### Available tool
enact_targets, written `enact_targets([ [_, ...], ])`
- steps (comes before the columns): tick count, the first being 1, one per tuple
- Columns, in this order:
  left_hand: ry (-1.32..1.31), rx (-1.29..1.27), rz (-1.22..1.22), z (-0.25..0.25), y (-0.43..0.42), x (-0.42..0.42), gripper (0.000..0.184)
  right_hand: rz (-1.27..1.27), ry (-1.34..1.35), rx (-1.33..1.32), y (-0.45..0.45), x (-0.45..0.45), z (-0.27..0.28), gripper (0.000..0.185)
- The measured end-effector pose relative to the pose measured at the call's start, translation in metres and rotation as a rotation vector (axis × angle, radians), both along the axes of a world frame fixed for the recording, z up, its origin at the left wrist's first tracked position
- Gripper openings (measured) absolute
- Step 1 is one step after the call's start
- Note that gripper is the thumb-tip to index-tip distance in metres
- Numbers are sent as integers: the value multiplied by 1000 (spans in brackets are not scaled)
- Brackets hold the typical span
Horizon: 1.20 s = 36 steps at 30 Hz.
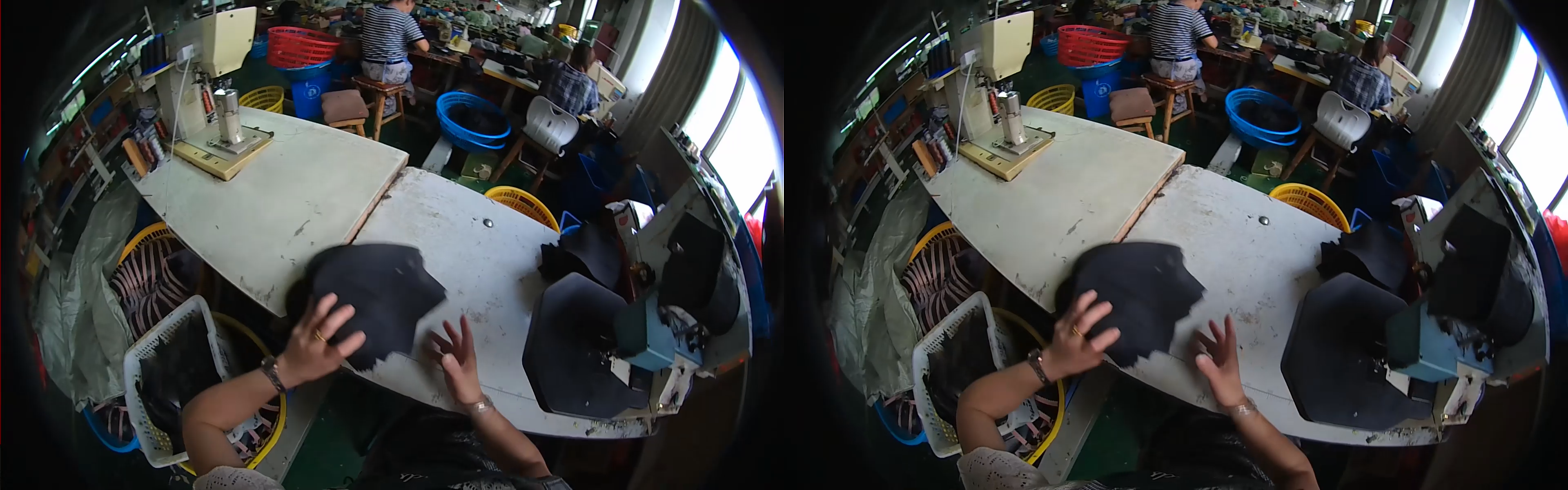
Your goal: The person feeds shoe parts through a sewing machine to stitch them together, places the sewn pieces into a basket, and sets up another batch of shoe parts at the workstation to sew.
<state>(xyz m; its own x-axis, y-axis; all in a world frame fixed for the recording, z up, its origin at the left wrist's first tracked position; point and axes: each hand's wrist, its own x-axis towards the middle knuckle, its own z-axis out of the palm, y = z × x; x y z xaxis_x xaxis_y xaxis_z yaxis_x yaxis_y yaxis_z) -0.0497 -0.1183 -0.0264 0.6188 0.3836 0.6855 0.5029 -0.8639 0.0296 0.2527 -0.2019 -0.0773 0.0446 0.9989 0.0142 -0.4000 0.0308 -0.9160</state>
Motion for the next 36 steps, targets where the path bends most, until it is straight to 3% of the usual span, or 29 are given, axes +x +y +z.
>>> enact_targets([
  [2,-69,-108,-142,-27,-29,38,38,-82,-132,29,-9,8,-15,91],
  [5,-148,-56,-255,-23,-42,95,45,-351,-193,-139,-48,21,42,61],
  [8,-149,-66,-457,-36,-26,155,57,-691,-177,-204,-76,35,52,54],
  [11,-105,-72,-545,-38,-1,200,71,-668,-430,-225,-83,76,38,45],
  [14,-3,-99,-501,-32,2,199,74,-722,-391,-53,-67,112,-18,40],
  [16,129,-157,-361,-9,-19,183,76,-639,-414,77,-56,126,-35,42],
  [17,140,-153,-345,1,-25,176,80,-586,-506,9,-58,127,-30,43],
  [19,26,-247,-362,26,-37,166,54,-468,-693,-109,-65,128,-6,45],
  [23,-169,-391,-320,36,-43,149,23,-461,-542,9,-103,101,12,41],
  [26,-391,-328,-219,41,-48,150,18,-676,-900,114,-142,79,32,42],
  [28,-526,-143,26,59,-60,135,20,-593,-1174,302,-173,72,60,48],
  [29,-587,-36,16,81,-74,130,23,-550,-1134,412,-187,67,74,50],
  [30,-644,68,-2,105,-90,126,25,-474,-1036,513,-195,61,90,65],
  [32,-600,125,-325,125,-113,130,30,-688,-1157,895,-197,68,119,89],
  [34,-306,89,-539,156,-131,151,25,-998,-1293,997,-188,89,155,111],
  [35,-169,148,-678,168,-127,173,16,-1014,-1381,876,-192,106,162,121],
  [36,-67,200,-734,170,-122,198,12,-963,-1516,780,-193,119,170,97],
])
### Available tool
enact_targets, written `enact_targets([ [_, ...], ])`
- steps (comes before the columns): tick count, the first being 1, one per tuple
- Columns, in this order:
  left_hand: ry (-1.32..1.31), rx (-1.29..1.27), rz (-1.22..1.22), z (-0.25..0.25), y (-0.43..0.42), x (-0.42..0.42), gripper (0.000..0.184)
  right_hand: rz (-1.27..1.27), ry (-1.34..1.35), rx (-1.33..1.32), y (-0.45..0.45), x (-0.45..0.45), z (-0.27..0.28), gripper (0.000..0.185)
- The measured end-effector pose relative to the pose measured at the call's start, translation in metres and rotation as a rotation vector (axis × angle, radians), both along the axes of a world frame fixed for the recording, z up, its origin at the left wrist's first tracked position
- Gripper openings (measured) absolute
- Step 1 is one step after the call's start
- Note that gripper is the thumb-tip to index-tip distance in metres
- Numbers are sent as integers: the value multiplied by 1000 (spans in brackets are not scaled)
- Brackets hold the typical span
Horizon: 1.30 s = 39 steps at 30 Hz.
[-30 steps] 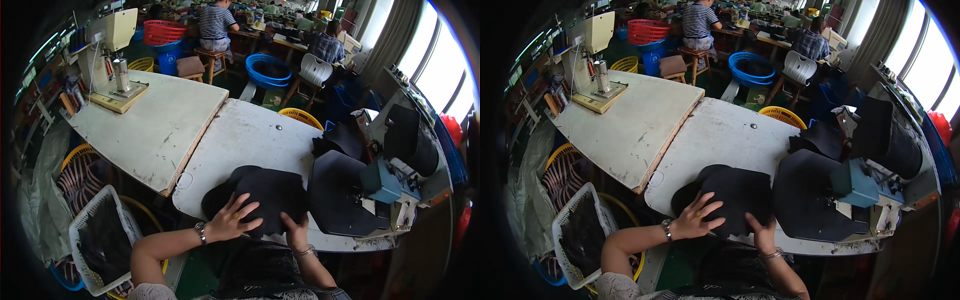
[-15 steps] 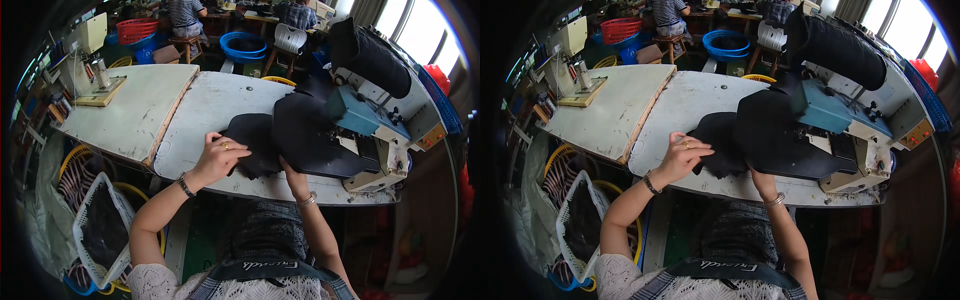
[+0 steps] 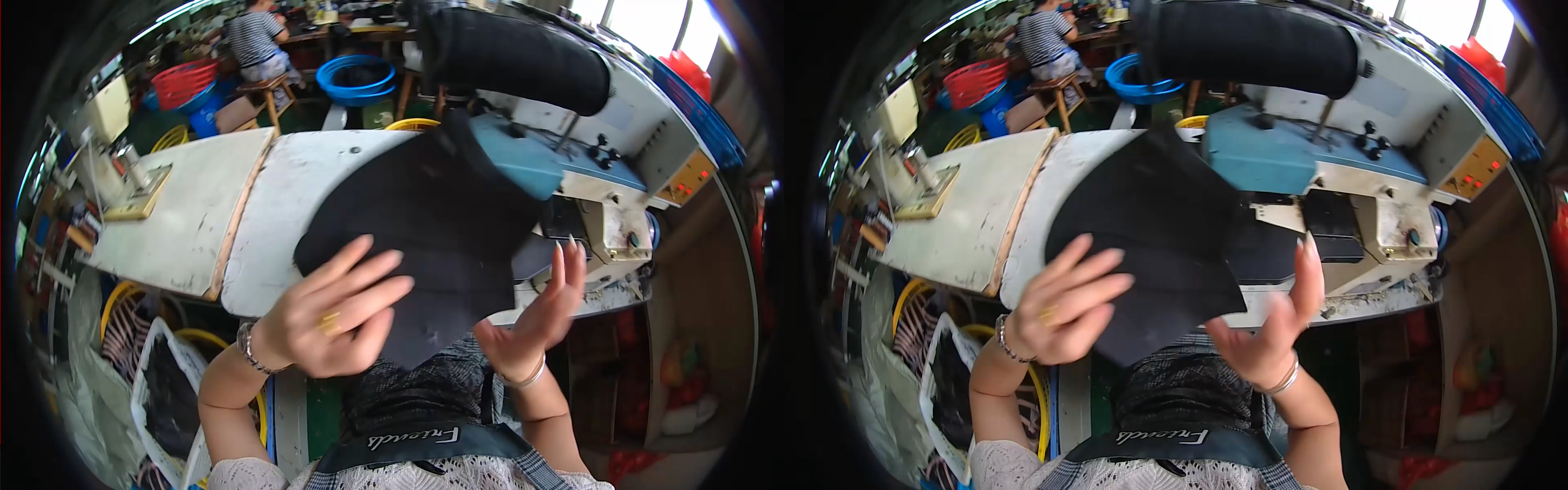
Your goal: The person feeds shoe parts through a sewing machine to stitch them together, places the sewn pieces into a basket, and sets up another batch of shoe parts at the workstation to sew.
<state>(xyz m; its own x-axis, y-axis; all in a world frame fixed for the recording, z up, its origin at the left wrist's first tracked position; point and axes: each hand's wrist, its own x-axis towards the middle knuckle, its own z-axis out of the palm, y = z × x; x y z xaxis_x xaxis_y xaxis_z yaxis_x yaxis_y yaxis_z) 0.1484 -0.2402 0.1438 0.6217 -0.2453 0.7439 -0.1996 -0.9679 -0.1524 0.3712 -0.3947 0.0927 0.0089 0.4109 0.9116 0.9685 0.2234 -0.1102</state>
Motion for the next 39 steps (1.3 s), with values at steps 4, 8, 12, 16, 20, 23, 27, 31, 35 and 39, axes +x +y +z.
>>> enact_targets([
  [4,523,-181,-96,-22,22,53,55,48,-101,-462,1,46,-9,41],
  [8,762,-273,68,-14,17,80,80,78,-52,-411,-7,50,-11,35],
  [12,581,-168,57,-25,24,91,33,177,-15,-470,-8,64,1,34],
  [16,487,-38,63,-19,26,111,14,159,-81,-576,15,84,-1,41],
  [20,548,-177,61,-5,38,126,14,209,-43,-546,14,88,-9,38],
  [23,448,-82,144,-14,24,129,14,233,-23,-558,16,94,-6,35],
  [27,492,-174,216,-18,5,133,31,262,-30,-579,19,103,-2,35],
  [31,530,-8,223,-21,6,136,36,243,-37,-604,19,108,7,36],
  [35,543,-1,302,-25,-3,143,35,215,-31,-576,20,114,9,36],
  [39,537,2,321,-26,-2,149,35,246,42,-519,19,121,2,33],
])
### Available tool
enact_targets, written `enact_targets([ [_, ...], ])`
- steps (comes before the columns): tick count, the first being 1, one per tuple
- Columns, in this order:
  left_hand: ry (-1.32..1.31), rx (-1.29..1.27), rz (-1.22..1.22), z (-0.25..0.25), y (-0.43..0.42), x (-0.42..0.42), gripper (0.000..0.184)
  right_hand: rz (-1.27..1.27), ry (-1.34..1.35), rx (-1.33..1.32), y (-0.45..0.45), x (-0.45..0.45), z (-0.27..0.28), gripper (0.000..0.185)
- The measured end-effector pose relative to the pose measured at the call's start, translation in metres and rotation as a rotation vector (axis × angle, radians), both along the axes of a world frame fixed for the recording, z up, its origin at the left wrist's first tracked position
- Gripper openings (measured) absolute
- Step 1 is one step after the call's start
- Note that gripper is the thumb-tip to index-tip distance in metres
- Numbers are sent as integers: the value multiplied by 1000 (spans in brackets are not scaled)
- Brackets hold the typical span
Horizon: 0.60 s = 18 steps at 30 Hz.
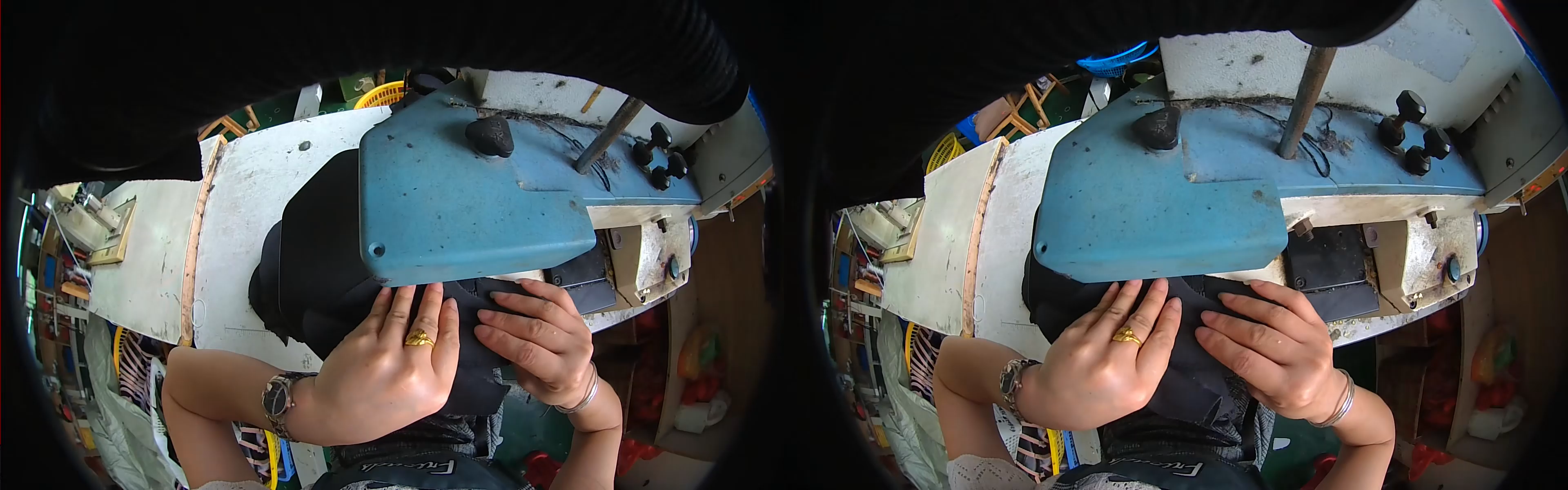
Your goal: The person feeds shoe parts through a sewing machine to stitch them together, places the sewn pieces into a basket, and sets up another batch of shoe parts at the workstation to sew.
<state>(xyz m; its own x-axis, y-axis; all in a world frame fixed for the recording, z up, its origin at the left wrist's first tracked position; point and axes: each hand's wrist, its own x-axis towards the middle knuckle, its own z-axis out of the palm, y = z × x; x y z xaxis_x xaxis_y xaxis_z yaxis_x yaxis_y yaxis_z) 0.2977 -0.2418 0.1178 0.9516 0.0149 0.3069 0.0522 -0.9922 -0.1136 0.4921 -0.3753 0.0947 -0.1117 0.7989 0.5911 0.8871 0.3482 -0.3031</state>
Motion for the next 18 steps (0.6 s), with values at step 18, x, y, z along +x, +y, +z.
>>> enact_targets([
  [18,-38,-138,-108,6,19,-1,35,-61,-71,0,4,-3,4,36],
])
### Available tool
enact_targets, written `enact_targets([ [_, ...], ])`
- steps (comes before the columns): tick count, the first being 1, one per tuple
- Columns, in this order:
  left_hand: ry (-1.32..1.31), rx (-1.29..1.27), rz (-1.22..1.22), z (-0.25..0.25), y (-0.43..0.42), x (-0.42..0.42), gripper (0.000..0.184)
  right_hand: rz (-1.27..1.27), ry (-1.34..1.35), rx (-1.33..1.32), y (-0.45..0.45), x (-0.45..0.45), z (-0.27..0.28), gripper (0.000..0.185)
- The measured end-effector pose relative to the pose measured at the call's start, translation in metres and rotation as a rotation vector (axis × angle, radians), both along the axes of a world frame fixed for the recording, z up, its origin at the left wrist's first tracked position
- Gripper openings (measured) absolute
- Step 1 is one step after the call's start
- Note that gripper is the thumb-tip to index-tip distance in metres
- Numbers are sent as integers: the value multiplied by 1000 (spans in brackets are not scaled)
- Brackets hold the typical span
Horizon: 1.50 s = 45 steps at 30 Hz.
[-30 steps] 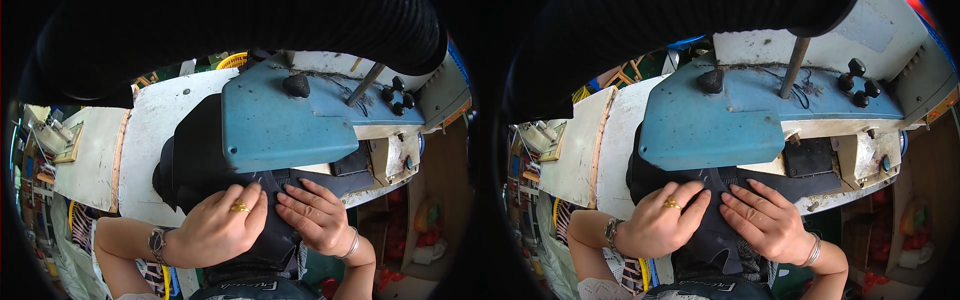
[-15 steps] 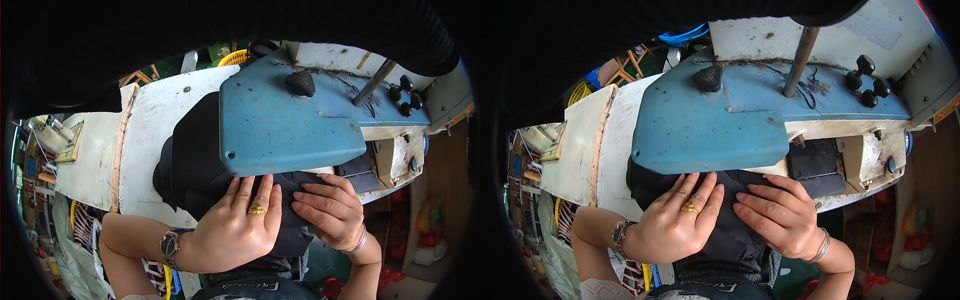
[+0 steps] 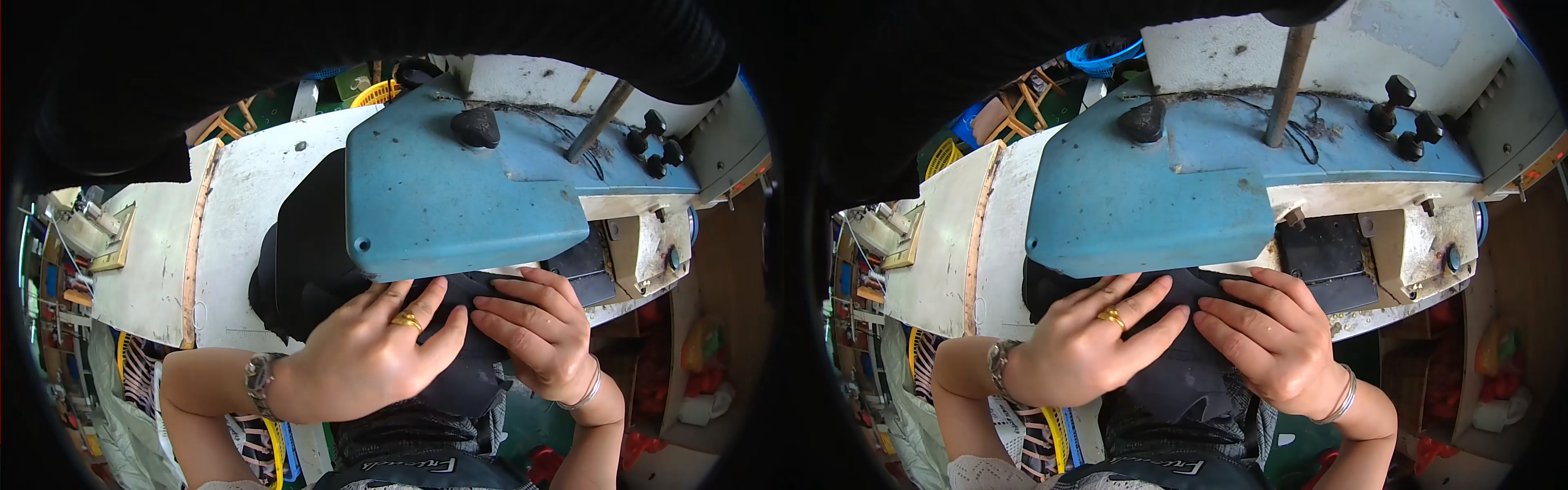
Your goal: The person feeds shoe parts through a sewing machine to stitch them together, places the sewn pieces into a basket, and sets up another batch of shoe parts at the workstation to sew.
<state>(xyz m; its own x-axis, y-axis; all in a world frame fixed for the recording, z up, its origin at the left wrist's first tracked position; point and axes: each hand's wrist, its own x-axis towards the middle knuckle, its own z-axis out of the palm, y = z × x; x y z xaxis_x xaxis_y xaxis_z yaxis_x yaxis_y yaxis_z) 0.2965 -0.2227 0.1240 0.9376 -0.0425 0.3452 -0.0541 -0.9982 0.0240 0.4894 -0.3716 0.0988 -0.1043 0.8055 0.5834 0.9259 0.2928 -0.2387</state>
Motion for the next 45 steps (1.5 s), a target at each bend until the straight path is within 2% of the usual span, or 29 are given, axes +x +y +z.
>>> enact_targets([
  [2,-6,-63,-48,1,9,-2,36,-4,-23,-8,1,0,-1,37],
  [5,29,-20,-81,2,18,-4,35,4,-48,-31,2,-1,0,39],
  [10,-18,-77,-149,5,35,-2,20,7,-15,-69,2,-5,-1,44],
  [14,-111,-80,-236,0,55,3,14,-15,-49,-85,2,-8,2,47],
  [18,-90,-166,-237,3,65,5,8,-38,-73,-108,3,-10,3,48],
  [27,-95,-210,-264,3,90,12,17,-19,-95,-171,10,-12,9,49],
  [39,26,-206,-136,2,130,15,38,-30,-106,-197,27,-11,14,46],
  [45,-2,-208,-126,-5,149,19,47,-83,-119,-165,32,-11,10,55],
])
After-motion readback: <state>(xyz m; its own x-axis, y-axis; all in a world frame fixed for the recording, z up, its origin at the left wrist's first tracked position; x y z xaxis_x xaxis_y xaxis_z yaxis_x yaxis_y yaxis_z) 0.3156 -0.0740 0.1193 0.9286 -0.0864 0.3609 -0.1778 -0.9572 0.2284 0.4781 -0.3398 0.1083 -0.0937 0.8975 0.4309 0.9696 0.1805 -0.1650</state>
